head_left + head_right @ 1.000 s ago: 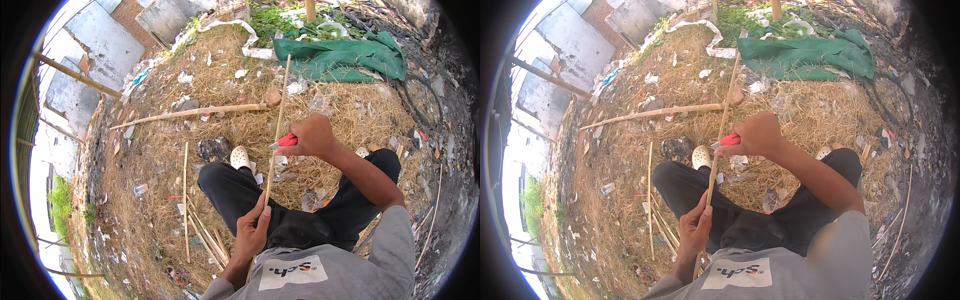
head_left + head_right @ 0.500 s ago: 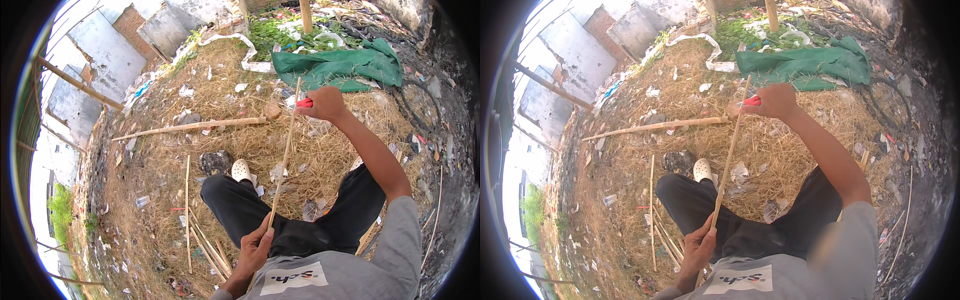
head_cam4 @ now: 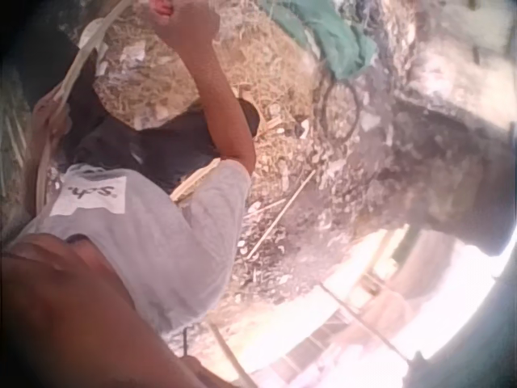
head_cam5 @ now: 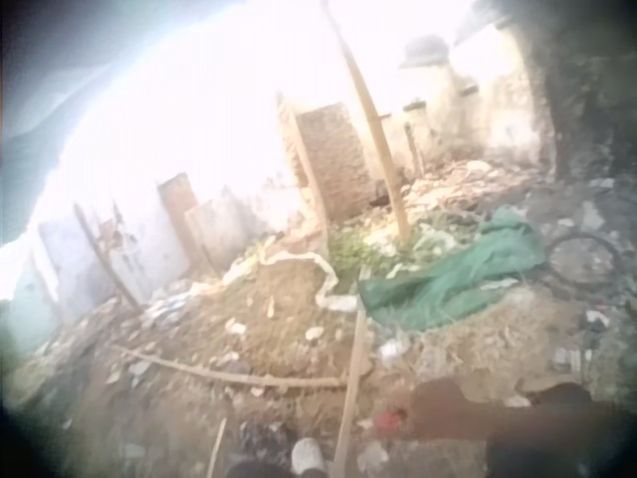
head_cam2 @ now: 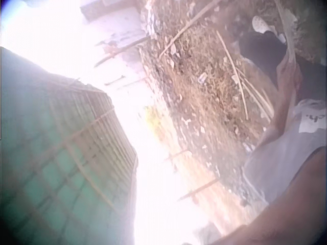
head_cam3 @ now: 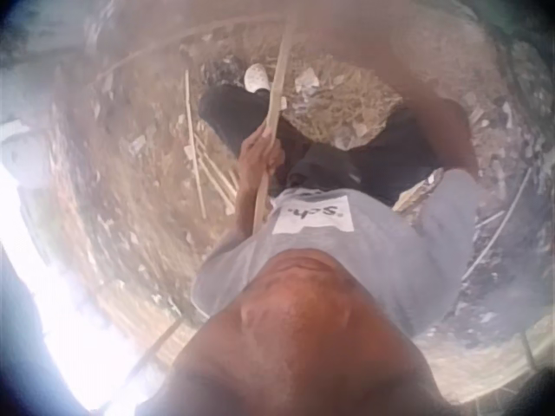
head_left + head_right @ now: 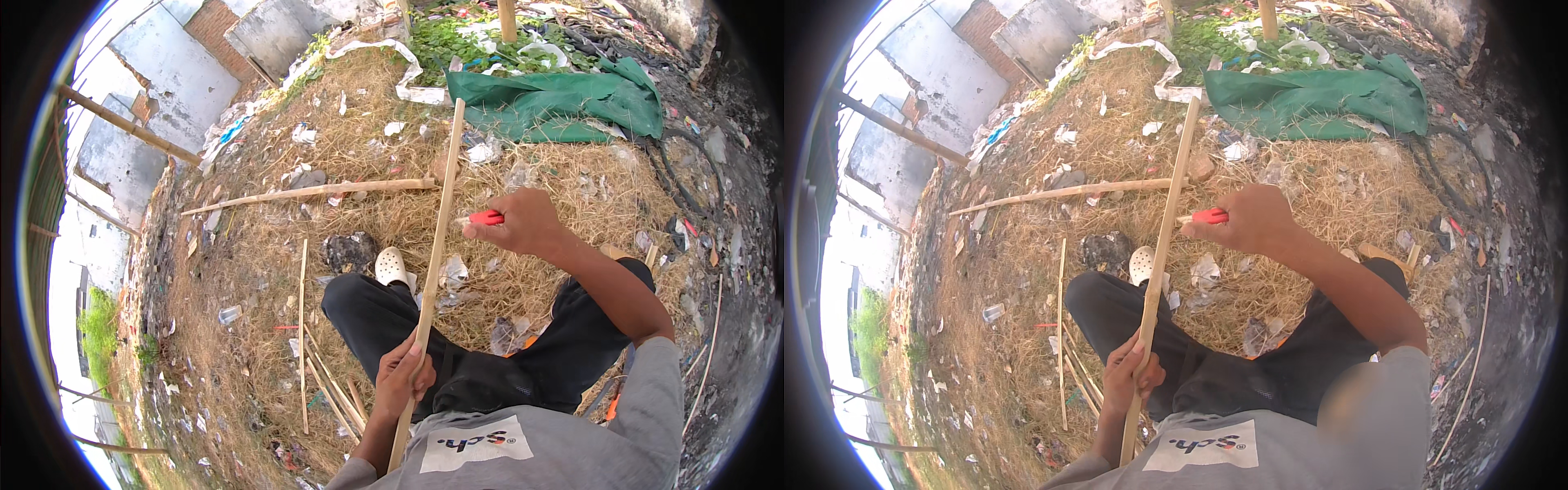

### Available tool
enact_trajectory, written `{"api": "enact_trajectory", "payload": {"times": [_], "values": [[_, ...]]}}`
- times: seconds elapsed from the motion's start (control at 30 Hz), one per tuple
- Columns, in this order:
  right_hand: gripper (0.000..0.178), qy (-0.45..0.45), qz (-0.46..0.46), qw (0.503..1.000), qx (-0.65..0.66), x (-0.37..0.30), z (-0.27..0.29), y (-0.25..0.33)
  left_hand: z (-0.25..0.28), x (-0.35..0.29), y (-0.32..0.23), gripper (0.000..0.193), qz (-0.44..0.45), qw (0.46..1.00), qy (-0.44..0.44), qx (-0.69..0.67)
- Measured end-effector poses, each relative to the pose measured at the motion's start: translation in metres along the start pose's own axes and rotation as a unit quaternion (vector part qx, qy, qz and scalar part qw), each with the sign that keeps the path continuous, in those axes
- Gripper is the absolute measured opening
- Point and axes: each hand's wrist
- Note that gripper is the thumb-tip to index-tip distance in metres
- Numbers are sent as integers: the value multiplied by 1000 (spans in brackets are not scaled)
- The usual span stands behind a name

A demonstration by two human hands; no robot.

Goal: The person sits on the ground and uses a red utility knife to shave the surface of a long bamboo stick. They hold the stick with their left hand and scrape along its length with the knife in their right hand, removing thin strips of material. The person continues this repetitive shaving action along the stick's length.

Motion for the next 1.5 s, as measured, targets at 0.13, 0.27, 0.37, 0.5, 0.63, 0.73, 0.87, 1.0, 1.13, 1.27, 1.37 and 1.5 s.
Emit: {"api": "enact_trajectory", "payload": {"times": [0.13, 0.27, 0.37, 0.5, 0.63, 0.73, 0.87, 1.0, 1.13, 1.27, 1.37, 1.5], "values": [[73, 7, 123, 992, 13, -20, -18, 41, -7, 2, -6, 46, -16, 999, 6, 43], [74, -54, 140, 988, -40, 1, -21, 25, -9, 3, -7, 46, -38, 998, -5, 57], [75, -62, 149, 986, -47, -5, -24, 34, -8, 5, -8, 46, -43, 997, -18, 63], [76, -91, 173, 980, -42, -3, -32, 30, -10, 4, -8, 45, -35, 996, -20, 82], [76, -73, 162, 982, -60, 9, -31, 15, -15, 4, -11, 45, -23, 996, -16, 83], [76, -87, 150, 981, -83, 20, -31, 1, -14, 3, -9, 46, -21, 994, -24, 100], [76, -109, 106, 984, -89, 35, -17, -16, -14, -3, -6, 46, -12, 995, -21, 101], [73, -145, 102, 979, -104, 41, -17, -28, -14, -9, -4, 46, -6, 994, -10, 105], [70, -152, 28, 973, -172, 59, -6, -54, -13, -21, 0, 47, 8, 993, -1, 115], [69, -178, 49, 971, -150, 61, -2, -64, -12, -27, 0, 48, 12, 995, 17, 101], [66, -172, -11, 968, -183, 70, 11, -82, -10, -33, 4, 48, 18, 991, 27, 128], [71, -240, -49, 946, -210, 77, 22, -117, -6, -47, 12, 47, 33, 992, 51, 110]]}}
Point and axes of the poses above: each hand's wrist, its own x-axis towards the middle knuckle, its own z-axis out of the back of the hand, y = z × x, and after that the axes turned 4 degrees about x, right-handed
